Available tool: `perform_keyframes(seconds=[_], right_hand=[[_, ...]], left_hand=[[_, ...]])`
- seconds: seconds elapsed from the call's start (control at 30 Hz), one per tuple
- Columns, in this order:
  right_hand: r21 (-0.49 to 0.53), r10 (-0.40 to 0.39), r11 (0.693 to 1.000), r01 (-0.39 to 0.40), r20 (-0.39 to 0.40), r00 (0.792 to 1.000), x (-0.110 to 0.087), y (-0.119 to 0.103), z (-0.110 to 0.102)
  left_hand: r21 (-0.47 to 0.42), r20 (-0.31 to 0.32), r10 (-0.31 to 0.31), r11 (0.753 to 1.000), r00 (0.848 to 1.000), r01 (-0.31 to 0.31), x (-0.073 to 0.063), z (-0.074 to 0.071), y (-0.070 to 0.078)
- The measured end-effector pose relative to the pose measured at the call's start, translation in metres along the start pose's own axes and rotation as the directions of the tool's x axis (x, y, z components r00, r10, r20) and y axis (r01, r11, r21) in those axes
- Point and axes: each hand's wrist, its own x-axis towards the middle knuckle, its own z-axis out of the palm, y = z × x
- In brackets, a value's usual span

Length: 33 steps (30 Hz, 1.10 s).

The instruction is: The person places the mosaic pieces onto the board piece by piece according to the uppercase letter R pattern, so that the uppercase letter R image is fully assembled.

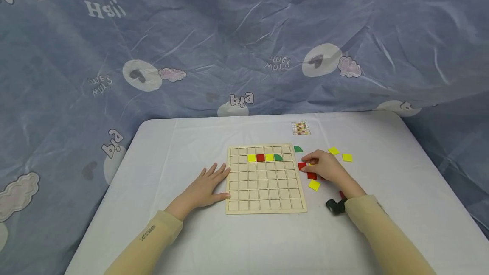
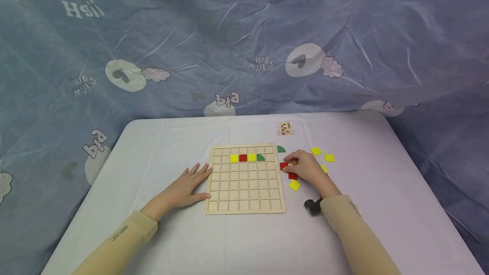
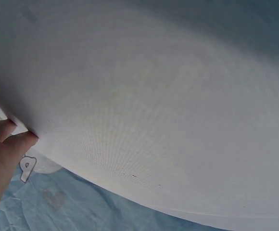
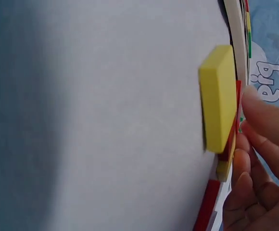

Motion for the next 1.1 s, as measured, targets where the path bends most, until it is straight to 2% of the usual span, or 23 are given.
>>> perform_keyframes(seconds=[0.13,0.63,0.83,1.1], right_hand=[[-0.031,-0.028,0.999,0.027,-0.024,0.999,0.001,-0.004,0.003],[0.005,0.029,1.000,-0.029,0.049,0.998,-0.005,-0.018,-0.002],[0.029,-0.003,1.000,0.002,0.019,1.000,-0.003,-0.029,-0.008],[0.137,-0.045,0.990,0.043,0.007,0.999,0.007,-0.047,0.013]], left_hand=[[-0.003,-0.001,-0.001,1.000,1.000,0.001,0.000,0.000,0.000],[0.003,0.003,-0.004,1.000,1.000,0.004,-0.001,-0.001,0.002],[0.002,0.002,-0.004,1.000,1.000,0.004,-0.001,-0.001,0.002],[-0.004,0.006,-0.015,1.000,1.000,0.015,-0.001,-0.001,0.002]])
